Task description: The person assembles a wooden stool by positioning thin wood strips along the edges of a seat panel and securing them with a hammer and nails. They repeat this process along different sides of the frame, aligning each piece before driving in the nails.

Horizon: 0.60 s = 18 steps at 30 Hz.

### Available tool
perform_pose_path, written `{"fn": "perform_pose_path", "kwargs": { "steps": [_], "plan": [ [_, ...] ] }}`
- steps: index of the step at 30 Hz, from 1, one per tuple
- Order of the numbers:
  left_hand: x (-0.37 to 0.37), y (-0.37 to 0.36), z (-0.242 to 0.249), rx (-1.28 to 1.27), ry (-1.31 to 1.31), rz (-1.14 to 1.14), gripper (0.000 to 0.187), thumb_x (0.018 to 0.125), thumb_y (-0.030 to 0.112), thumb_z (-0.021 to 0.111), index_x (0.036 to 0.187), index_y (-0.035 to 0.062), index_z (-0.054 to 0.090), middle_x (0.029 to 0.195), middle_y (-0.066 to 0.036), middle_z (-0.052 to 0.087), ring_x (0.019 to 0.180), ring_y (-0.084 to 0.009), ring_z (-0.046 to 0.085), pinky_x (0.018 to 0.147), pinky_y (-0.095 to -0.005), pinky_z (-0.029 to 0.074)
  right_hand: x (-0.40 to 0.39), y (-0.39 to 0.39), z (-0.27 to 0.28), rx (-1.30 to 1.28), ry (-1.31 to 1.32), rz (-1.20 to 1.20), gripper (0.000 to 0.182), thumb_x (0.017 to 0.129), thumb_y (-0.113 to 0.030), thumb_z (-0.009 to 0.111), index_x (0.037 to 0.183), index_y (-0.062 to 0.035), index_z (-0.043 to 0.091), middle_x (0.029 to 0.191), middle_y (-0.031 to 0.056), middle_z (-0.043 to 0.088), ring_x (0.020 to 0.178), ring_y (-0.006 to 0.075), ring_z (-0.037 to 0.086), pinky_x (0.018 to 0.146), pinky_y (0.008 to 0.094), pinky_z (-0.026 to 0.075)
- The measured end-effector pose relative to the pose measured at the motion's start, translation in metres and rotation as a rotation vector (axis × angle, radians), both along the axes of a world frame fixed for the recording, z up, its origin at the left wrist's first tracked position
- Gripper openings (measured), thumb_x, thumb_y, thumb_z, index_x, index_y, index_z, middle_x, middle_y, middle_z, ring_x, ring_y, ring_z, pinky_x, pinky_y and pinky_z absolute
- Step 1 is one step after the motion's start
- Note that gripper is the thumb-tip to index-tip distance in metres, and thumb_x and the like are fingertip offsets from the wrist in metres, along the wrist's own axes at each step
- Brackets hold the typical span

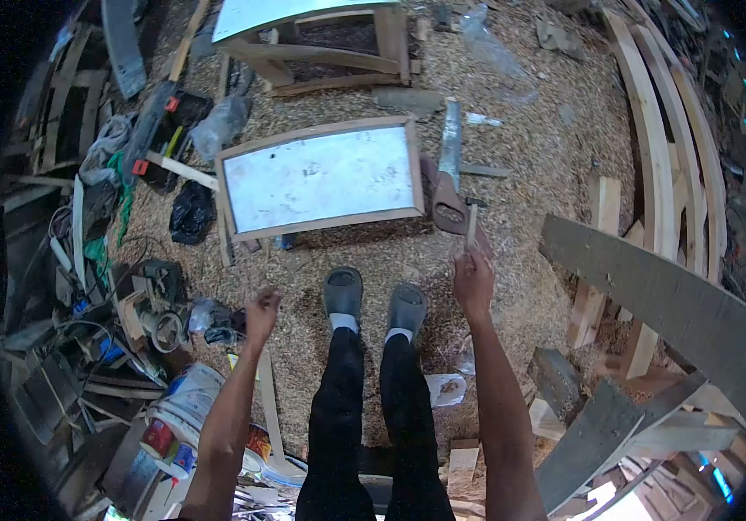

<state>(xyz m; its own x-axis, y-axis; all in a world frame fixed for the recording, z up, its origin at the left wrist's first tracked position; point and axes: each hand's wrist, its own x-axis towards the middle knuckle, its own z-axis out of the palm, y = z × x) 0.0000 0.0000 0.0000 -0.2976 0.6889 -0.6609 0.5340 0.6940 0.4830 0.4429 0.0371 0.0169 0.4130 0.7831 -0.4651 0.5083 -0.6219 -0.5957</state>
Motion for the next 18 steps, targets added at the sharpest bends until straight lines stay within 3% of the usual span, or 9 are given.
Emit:
{"fn": "perform_pose_path", "kwargs": {
  "steps": [2,4,6,8,12,13,15,17,18],
  "plan": [
    [0.017,-0.008,0.0,0.012,-0.067,-0.089,0.028,0.085,0.03,0.068,0.102,0.0078,0.069,0.09,-0.014,0.071,0.084,-0.025,0.067,0.085,-0.0428,0.048,0.0,-0.036,-0.007,-0.179,-0.06,-0.046,0.042,0.085,-0.029,0.066,0.118,-0.0035,0.061,0.115,0.0222,0.061,0.1,0.0368,0.061,0.083,0.0456,0.049],
    [0.085,0.008,-0.015,0.21,0.025,-0.55,0.027,0.082,0.029,0.07,0.099,0.0087,0.069,0.094,-0.011,0.07,0.091,-0.0287,0.064,0.087,-0.0445,0.046,0.046,-0.05,-0.029,-0.12,-0.165,0.014,0.043,0.085,-0.03,0.065,0.119,-0.004,0.06,0.115,0.0224,0.06,0.1,0.0378,0.061,0.082,0.0462,0.049],
    [0.126,0.003,-0.016,0.195,0.006,-0.811,0.032,0.083,0.028,0.068,0.107,0.0071,0.067,0.105,-0.014,0.067,0.101,-0.0336,0.06,0.091,-0.043,0.045,0.059,-0.083,-0.035,-0.132,-0.257,0.078,0.044,0.085,-0.03,0.064,0.12,-0.0044,0.059,0.114,0.0226,0.06,0.1,0.0388,0.06,0.082,0.0467,0.05],
    [0.173,0.012,-0.024,0.191,-0.018,-1.007,0.037,0.083,0.029,0.067,0.114,0.0096,0.064,0.114,-0.014,0.063,0.111,-0.0319,0.055,0.097,-0.0453,0.04,0.07,-0.099,-0.05,-0.072,-0.403,0.16,0.045,0.085,-0.03,0.063,0.123,-0.0072,0.057,0.113,0.023,0.06,0.101,0.0404,0.059,0.083,0.0477,0.05],
    [0.265,0.032,-0.064,0.421,-0.011,-1.341,0.038,0.084,0.026,0.064,0.119,0.0108,0.061,0.115,-0.014,0.062,0.109,-0.0315,0.056,0.098,-0.0459,0.04,0.091,-0.094,-0.079,-0.144,-0.354,0.197,0.042,0.086,-0.029,0.061,0.124,-0.0102,0.057,0.113,0.0241,0.06,0.102,0.0422,0.058,0.084,0.0485,0.05],
    [0.29,0.041,-0.068,0.369,-0.004,-1.314,0.037,0.084,0.026,0.065,0.116,0.0102,0.061,0.112,-0.013,0.063,0.108,-0.0304,0.057,0.096,-0.0448,0.042,0.094,-0.089,-0.084,-0.226,-0.337,0.2,0.041,0.086,-0.028,0.06,0.123,-0.0103,0.057,0.112,0.0243,0.061,0.101,0.0429,0.059,0.084,0.0484,0.05],
    [0.335,0.052,-0.094,0.306,0.001,-1.302,0.036,0.083,0.025,0.066,0.114,0.0095,0.062,0.109,-0.013,0.064,0.107,-0.0293,0.058,0.095,-0.0438,0.043,0.1,-0.09,-0.12,-0.024,-0.349,0.19,0.037,0.089,-0.03,0.056,0.119,-0.0096,0.06,0.103,0.0232,0.064,0.096,0.0428,0.06,0.083,0.0482,0.049],
    [0.366,0.044,-0.128,0.224,-0.224,-0.936,0.032,0.081,0.025,0.068,0.104,0.0039,0.064,0.096,-0.016,0.067,0.095,-0.0325,0.063,0.086,-0.0441,0.049,0.099,-0.072,-0.134,0.008,-0.165,0.092,0.036,0.091,-0.032,0.053,0.115,-0.0073,0.062,0.097,0.0224,0.066,0.093,0.0426,0.061,0.083,0.0483,0.048],
    [0.381,0.039,-0.139,0.22,-0.228,-0.948,0.032,0.081,0.025,0.068,0.104,0.0039,0.064,0.096,-0.016,0.067,0.095,-0.0325,0.063,0.086,-0.0441,0.049,0.096,-0.058,-0.136,-0.014,-0.086,0.03,0.035,0.091,-0.031,0.052,0.113,-0.0062,0.062,0.096,0.0231,0.065,0.094,0.0427,0.06,0.082,0.0484,0.047]
  ]
}}
